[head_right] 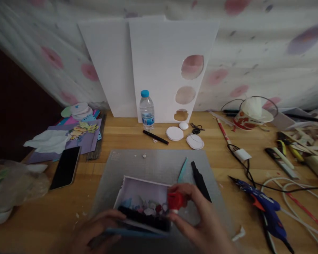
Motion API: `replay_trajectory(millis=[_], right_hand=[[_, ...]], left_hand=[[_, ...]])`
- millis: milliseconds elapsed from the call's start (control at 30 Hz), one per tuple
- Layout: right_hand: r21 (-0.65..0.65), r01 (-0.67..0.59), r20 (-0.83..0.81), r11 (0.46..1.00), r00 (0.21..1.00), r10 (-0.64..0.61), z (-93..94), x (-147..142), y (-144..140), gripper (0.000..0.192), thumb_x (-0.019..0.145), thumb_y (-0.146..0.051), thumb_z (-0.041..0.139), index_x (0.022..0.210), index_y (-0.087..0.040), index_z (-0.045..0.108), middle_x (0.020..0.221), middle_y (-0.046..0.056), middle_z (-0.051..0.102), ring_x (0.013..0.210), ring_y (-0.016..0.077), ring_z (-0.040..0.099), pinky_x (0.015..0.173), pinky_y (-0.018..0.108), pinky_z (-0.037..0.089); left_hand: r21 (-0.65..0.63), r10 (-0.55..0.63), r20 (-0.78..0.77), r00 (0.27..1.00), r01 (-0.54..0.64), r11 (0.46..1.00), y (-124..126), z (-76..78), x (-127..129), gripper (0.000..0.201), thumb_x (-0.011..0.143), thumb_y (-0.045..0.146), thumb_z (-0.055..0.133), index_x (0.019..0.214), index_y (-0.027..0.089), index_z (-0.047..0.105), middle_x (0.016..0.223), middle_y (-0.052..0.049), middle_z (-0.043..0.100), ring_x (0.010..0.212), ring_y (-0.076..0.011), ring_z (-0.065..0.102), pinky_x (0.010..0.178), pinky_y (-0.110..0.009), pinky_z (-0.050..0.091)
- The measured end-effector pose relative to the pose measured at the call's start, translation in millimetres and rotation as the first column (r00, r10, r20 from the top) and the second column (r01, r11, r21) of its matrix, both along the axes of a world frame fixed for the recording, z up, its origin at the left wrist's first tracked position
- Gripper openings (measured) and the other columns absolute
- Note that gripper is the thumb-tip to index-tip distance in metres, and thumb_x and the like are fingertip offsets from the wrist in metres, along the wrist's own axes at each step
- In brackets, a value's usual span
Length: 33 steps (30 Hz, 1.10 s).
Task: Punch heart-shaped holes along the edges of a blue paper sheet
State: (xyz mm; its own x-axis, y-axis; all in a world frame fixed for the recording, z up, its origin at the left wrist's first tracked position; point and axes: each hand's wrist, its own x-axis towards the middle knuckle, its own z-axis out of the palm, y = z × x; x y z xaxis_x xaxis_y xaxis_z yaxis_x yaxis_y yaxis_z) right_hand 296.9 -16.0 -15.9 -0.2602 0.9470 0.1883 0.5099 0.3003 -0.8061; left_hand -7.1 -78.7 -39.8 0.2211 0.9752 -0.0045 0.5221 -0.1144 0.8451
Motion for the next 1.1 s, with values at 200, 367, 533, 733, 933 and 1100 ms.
replay_trajectory(millis=[200, 367, 533, 733, 933, 1100], right_hand=[[-0.211, -0.085, -0.221, 0.974, 0.975, 0.037, -6.3, -11, -5, 0.033, 0.084, -0.03, 0.066, 0.115, -0.027, 0.056, 0.09, 0.004, 0.069, 0.078, 0.0169, 0.068, 0.068, 0.024, 0.058], [-0.212, -0.175, -0.26, 0.961, 0.958, 0.117, 5.6, -31, 10, 0.028, 0.082, -0.035, 0.07, 0.108, -0.026, 0.062, 0.101, 0.006, 0.067, 0.093, 0.0203, 0.066, 0.077, 0.029, 0.056], [-0.235, -0.332, -0.261, 0.914, 0.927, 0.27, 7.5, -61, 21, 0.024, 0.082, -0.033, 0.072, 0.102, -0.022, 0.063, 0.112, 0.006, 0.064, 0.104, 0.0196, 0.061, 0.093, 0.034, 0.048], [-0.253, -0.389, -0.258, 0.886, 0.91, 0.325, 1.8, -73, 17, 0.022, 0.083, -0.033, 0.071, 0.1, -0.021, 0.062, 0.097, 0.002, 0.065, 0.091, 0.0161, 0.061, 0.084, 0.028, 0.049], [-0.131, -0.301, -0.096, 0.944, 0.952, 0.29, 0.7, -72, 18, 0.022, 0.086, -0.029, 0.068, 0.104, -0.021, 0.059, 0.094, 0.003, 0.065, 0.088, 0.0175, 0.06, 0.079, 0.03, 0.048], [-0.089, -0.306, -0.025, 0.948, 0.952, 0.305, 0.2, -72, 18, 0.023, 0.085, -0.027, 0.069, 0.105, -0.021, 0.058, 0.095, 0.003, 0.065, 0.088, 0.0178, 0.06, 0.079, 0.03, 0.047]], left_hand=[[-0.239, 0.346, -0.012, 0.938, -0.339, 0.91, 3, 8.4, -10, 0.038, 0.08, 0.055, 0.063, 0.104, 0.028, 0.073, 0.103, -0.004, 0.075, 0.092, -0.0244, 0.07, 0.083, -0.033, 0.058], [-0.345, 0.178, 0.073, 0.981, -0.142, 0.928, 32, 8.0, 1, 0.039, 0.086, 0.047, 0.057, 0.116, 0.024, 0.065, 0.109, -0.006, 0.072, 0.098, -0.0237, 0.067, 0.085, -0.033, 0.056], [-0.39, -0.02, 0.166, 0.986, 0.084, 0.917, 51, 19.9, 9, 0.035, 0.09, 0.041, 0.054, 0.119, 0.023, 0.062, 0.105, -0.004, 0.071, 0.094, -0.0201, 0.066, 0.08, -0.027, 0.053], [-0.261, -0.117, -0.033, 0.993, 0.104, 0.96, 60, 28.7, 12, 0.03, 0.093, 0.037, 0.045, 0.085, 0.019, 0.067, 0.074, 0.001, 0.067, 0.071, -0.0154, 0.06, 0.065, -0.022, 0.046], [-0.209, -0.14, -0.148, 0.979, 0.108, 0.972, 54, 22.7, 24, 0.029, 0.095, 0.032, 0.041, 0.074, 0.019, 0.054, 0.069, 0.002, 0.061, 0.066, -0.0135, 0.059, 0.061, -0.022, 0.037], [-0.224, -0.104, -0.153, 0.983, 0.068, 0.972, 49, 22.2, 27, 0.029, 0.095, 0.032, 0.041, 0.071, 0.019, 0.05, 0.067, 0.003, 0.059, 0.066, -0.0135, 0.059, 0.06, -0.023, 0.035]])
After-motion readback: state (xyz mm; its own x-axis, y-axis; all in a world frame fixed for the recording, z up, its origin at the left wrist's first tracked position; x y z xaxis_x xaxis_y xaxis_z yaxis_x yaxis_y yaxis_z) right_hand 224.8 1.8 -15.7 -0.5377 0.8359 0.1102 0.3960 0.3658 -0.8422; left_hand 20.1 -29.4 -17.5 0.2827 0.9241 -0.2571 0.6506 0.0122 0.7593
